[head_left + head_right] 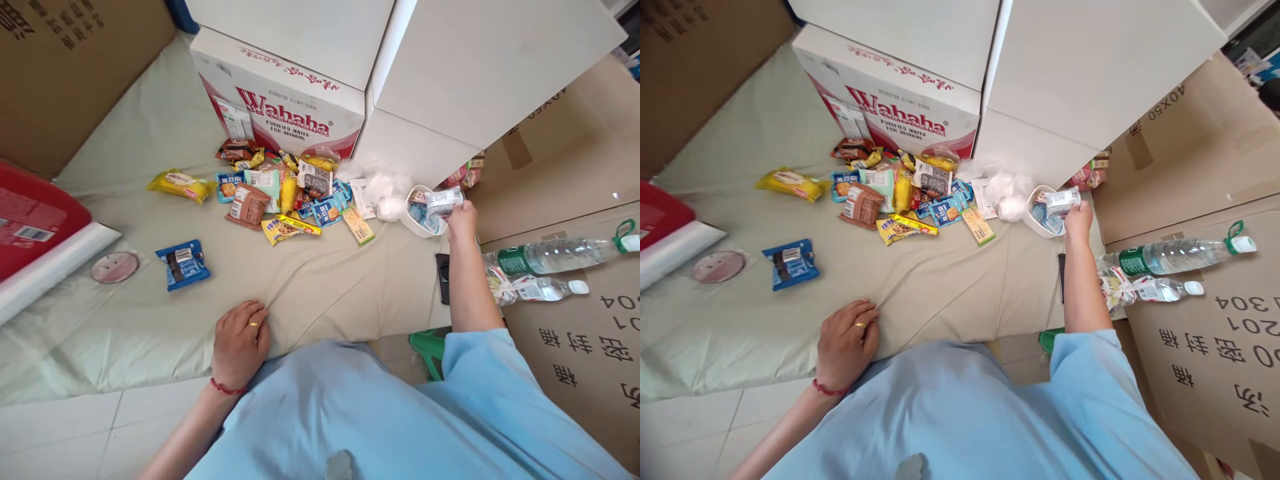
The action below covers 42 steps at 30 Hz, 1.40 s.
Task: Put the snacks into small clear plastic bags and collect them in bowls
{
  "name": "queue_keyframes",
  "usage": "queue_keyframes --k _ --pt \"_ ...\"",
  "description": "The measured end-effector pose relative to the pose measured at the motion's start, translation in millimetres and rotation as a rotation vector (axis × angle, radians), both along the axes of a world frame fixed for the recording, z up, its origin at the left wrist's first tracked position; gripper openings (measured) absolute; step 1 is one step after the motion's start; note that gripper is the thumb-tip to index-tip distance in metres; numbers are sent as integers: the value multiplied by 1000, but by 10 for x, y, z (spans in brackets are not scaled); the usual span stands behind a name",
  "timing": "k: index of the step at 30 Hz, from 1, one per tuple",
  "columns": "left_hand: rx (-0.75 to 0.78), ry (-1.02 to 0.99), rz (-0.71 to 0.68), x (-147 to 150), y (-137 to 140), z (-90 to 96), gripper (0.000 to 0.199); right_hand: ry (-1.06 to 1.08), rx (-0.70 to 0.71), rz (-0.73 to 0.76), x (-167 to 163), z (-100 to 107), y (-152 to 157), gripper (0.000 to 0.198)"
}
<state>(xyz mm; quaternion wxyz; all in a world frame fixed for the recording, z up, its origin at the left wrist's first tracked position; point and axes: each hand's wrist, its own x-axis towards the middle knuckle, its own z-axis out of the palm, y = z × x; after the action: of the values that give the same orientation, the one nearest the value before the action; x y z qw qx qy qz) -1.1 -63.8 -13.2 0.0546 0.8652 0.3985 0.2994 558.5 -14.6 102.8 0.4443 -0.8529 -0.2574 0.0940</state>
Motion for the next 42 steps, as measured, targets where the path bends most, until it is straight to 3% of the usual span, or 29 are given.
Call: queue_keyframes --k 3,5,8,12,16,19,22,25,28,30,33,35,38,40,42 --pt "34 16 4 19 -1 17 15 78 -244 -7 82 -114 262 27" --pt "43 23 6 26 -3 24 16 52 -296 23 -4 -230 332 23" --pt "42 29 9 30 -5 20 16 -89 -371 12 -93 -316 295 25" --pt "33 29 21 23 -12 -11 16 -423 -483 40 -124 -180 206 32" --pt "4 26 25 12 -26 -39 18 -752 -485 250 -396 -27 346 36" --pt "-14 19 32 18 -37 -44 18 -828 -468 504 -741 -73 622 37" --pt "-35 -5 39 25 -53 -47 19 -822 -534 655 -1011 -158 905 39" --pt "-111 -96 60 2 -80 -48 20 -691 -464 672 -1175 -138 1006 23" --pt "-253 -285 111 -33 -113 3 20 -366 -91 619 -1386 -39 827 15" --pt "-375 -418 160 -21 -118 93 18 39 111 575 -1630 -4 570 16" --pt "-630 -608 176 124 -52 292 19 663 152 564 -2152 -86 92 30" --pt "-874 -806 93 310 53 422 31 902 93 570 -2532 -221 -212 36" --pt "-1292 -1138 10 630 246 531 55 1000 11 601 -2969 -441 -554 32" --pt "-1539 -1155 -88 806 331 535 58 893 13 656 -3093 -546 -682 25" --pt "-1585 -1082 -167 921 345 497 48 694 77 691 -3077 -605 -734 18"
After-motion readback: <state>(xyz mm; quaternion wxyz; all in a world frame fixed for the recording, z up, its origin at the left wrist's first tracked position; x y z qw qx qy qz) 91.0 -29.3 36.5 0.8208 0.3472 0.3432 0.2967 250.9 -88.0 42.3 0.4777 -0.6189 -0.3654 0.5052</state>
